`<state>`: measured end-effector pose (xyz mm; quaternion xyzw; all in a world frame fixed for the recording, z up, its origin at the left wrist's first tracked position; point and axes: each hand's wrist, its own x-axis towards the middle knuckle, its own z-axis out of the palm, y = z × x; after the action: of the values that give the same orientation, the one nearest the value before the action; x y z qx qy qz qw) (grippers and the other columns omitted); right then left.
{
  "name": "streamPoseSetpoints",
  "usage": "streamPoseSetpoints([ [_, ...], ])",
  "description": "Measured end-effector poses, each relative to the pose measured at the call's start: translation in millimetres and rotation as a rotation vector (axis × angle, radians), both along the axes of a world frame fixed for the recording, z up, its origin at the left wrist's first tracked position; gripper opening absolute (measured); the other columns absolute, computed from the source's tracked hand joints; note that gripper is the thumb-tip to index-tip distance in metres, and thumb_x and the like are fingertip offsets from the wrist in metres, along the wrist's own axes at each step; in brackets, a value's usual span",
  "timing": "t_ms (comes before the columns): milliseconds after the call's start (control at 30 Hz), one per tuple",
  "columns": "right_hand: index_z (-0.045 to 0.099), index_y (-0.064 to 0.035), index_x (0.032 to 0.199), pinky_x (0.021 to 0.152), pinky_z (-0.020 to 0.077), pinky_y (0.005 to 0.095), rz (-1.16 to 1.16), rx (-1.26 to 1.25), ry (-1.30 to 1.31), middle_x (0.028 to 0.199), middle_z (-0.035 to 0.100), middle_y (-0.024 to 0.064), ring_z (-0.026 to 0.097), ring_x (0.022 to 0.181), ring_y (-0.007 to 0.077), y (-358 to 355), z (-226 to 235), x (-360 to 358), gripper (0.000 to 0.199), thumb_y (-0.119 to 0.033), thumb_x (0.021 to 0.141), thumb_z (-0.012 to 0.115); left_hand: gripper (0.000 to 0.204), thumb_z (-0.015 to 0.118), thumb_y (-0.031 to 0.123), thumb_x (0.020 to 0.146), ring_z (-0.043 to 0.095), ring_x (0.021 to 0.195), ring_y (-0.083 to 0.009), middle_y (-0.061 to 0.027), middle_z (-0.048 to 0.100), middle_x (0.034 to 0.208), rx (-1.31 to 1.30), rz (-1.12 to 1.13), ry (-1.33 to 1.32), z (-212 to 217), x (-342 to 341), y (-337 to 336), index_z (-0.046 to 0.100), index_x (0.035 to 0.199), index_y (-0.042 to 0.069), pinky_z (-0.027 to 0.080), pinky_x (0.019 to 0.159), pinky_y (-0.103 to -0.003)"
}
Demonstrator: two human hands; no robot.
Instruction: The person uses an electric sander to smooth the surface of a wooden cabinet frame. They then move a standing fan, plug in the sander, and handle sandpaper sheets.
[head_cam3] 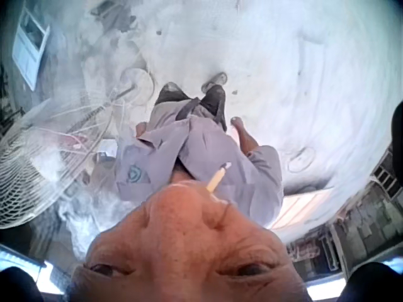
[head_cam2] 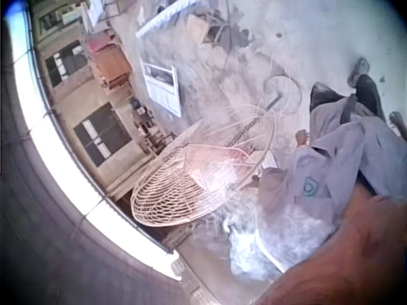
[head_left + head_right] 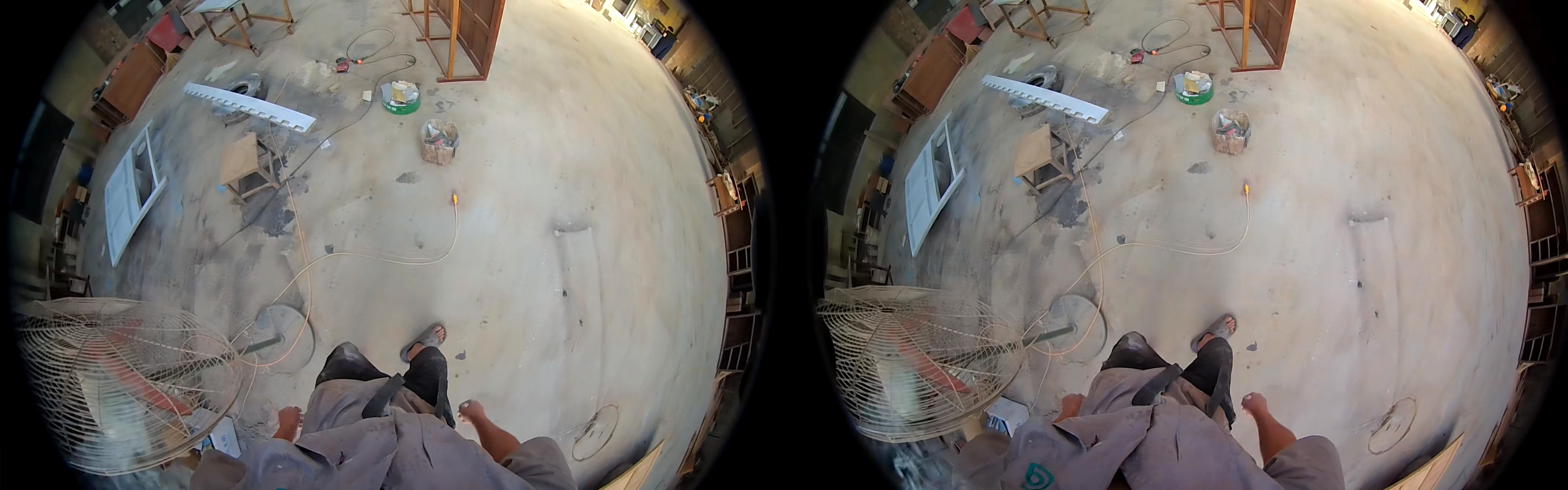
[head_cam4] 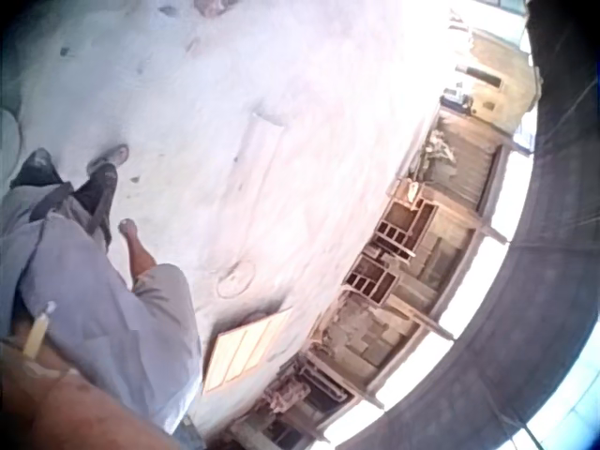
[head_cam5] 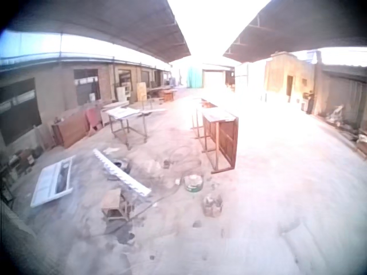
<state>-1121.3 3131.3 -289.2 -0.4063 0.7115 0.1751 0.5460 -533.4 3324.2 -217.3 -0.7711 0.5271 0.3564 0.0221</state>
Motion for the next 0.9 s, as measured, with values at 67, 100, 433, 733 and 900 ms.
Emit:
streamPoseSetpoints([
  [67, 0.072, -0.0038, 0.089, 0.080, 0.0552, 0.0434, 0.310, -0.327, 0.177, 0.090, 0.070, 0.0232, 0.068, 0.086, 0.0400, -117.5, -8.8, -23.1, 0.027, -0.026, 0.079, 0.060, 0.019, 0.055, 0.021, 0.089, 0.066, 0.074, -0.0238, -0.0135, 0.067, 0.077, 0.148, -0.101, -0.216, -15.7, -26.5, -7.2, 0.072, 0.090, 0.010, 0.052, 0.068, -0.041],
  [100, 0.071, -0.0042, 0.094, 0.082, 0.0543, 0.0455, 0.416, -0.295, 0.185, 0.094, 0.069, 0.0240, 0.067, 0.093, 0.0414, -189.2, 9.7, -19.4, 0.029, -0.024, 0.080, 0.057, 0.018, 0.058, 0.022, 0.088, 0.065, 0.077, -0.0247, -0.0145, 0.068, 0.080, 0.209, -0.073, -0.228, -20.4, -40.3, -25.4, 0.073, 0.090, 0.011, 0.051, 0.073, -0.040],
  [433, 0.066, -0.0034, 0.103, 0.086, 0.0527, 0.0496, 0.263, -0.523, 0.237, 0.102, 0.067, 0.0266, 0.065, 0.099, 0.0434, -527.8, -8.5, 86.3, 0.030, -0.025, 0.088, 0.051, 0.037, 0.060, 0.029, 0.091, 0.064, 0.087, -0.0192, -0.0137, 0.066, 0.099, 0.215, 1.017, 0.624, -22.4, -103.7, -379.2, 0.059, 0.112, -0.002, 0.051, 0.077, -0.032],
  [733, 0.066, -0.0041, 0.106, 0.089, 0.0524, 0.0464, 0.241, -0.356, 0.156, 0.104, 0.068, 0.0229, 0.065, 0.101, 0.0399, -593.3, -239.3, 119.5, 0.031, -0.024, 0.085, 0.055, 0.064, 0.066, 0.035, 0.086, 0.058, 0.115, -0.0386, -0.0254, 0.057, 0.125, 0.298, 0.458, -0.038, -107.1, -152.5, -521.8, 0.047, 0.136, -0.001, 0.046, 0.098, -0.046],
  [900, 0.067, -0.0069, 0.104, 0.088, 0.0526, 0.0465, 0.207, -0.377, 0.291, 0.105, 0.069, 0.0202, 0.065, 0.100, 0.0387, -646.6, -363.4, 135.8, 0.026, -0.023, 0.086, 0.059, 0.053, 0.069, 0.026, 0.083, 0.059, 0.109, -0.0385, -0.0209, 0.060, 0.118, 0.161, 0.550, -0.093, -122.2, -148.1, -528.1, 0.054, 0.127, 0.000, 0.048, 0.092, -0.045],
])
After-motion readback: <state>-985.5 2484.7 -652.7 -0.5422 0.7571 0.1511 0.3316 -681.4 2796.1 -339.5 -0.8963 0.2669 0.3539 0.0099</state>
